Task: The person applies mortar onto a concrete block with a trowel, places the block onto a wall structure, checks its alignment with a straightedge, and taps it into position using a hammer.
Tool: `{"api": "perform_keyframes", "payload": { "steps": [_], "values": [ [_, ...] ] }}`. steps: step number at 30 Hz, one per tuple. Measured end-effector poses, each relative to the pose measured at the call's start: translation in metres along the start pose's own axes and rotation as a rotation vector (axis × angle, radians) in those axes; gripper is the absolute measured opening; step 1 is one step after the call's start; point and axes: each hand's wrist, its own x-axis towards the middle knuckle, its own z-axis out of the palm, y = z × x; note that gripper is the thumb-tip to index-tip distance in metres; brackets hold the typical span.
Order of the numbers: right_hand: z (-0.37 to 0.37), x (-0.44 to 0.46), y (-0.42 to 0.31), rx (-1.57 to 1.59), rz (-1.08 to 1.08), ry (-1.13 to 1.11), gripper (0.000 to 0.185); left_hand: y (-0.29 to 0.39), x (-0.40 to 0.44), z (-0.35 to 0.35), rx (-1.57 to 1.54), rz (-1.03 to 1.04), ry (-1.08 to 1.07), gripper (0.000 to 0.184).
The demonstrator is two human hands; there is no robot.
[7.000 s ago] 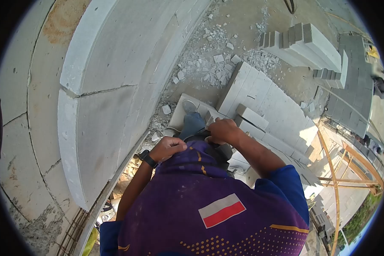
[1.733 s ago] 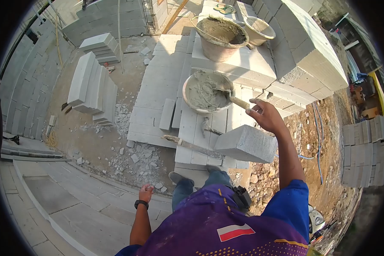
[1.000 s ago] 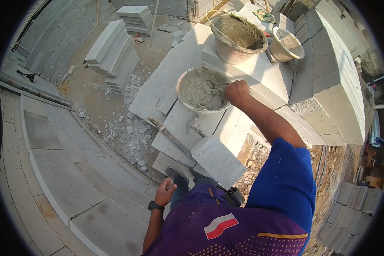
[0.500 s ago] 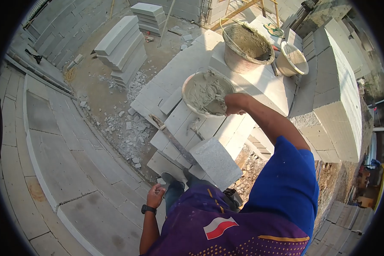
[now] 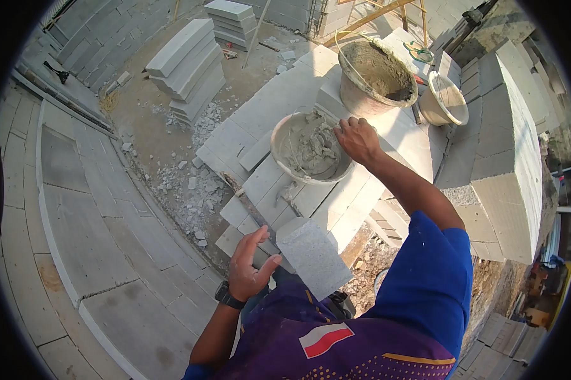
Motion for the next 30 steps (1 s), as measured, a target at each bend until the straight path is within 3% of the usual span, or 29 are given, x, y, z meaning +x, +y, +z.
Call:
{"api": "perform_keyframes", "payload": {
  "steps": [2,5,8,15,22,30],
  "values": [
    [-0.006,0.027,-0.004,-0.091,-0.102,0.009,0.021,0.043,0.041,0.013,0.043,0.198,-0.049,0.063],
    [0.005,0.066,0.000,-0.169,-0.165,-0.037,0.021,0.049,0.079,0.071,0.186,0.319,-0.169,0.063],
    [0.033,0.087,0.013,-0.087,-0.172,-0.124,0.020,0.043,0.077,0.092,0.461,0.268,-0.231,0.064],
    [0.061,0.039,0.002,0.163,0.097,-0.173,0.019,0.046,0.077,0.078,0.364,0.118,-0.269,0.062],
    [-0.001,-0.009,0.012,0.203,0.109,-0.438,0.013,0.046,0.078,0.080,0.334,0.154,-0.251,0.061],
    [-0.055,-0.026,-0.030,0.386,0.048,-0.725,0.015,0.043,0.076,0.081,0.315,0.181,-0.215,0.057]
  ]
}}
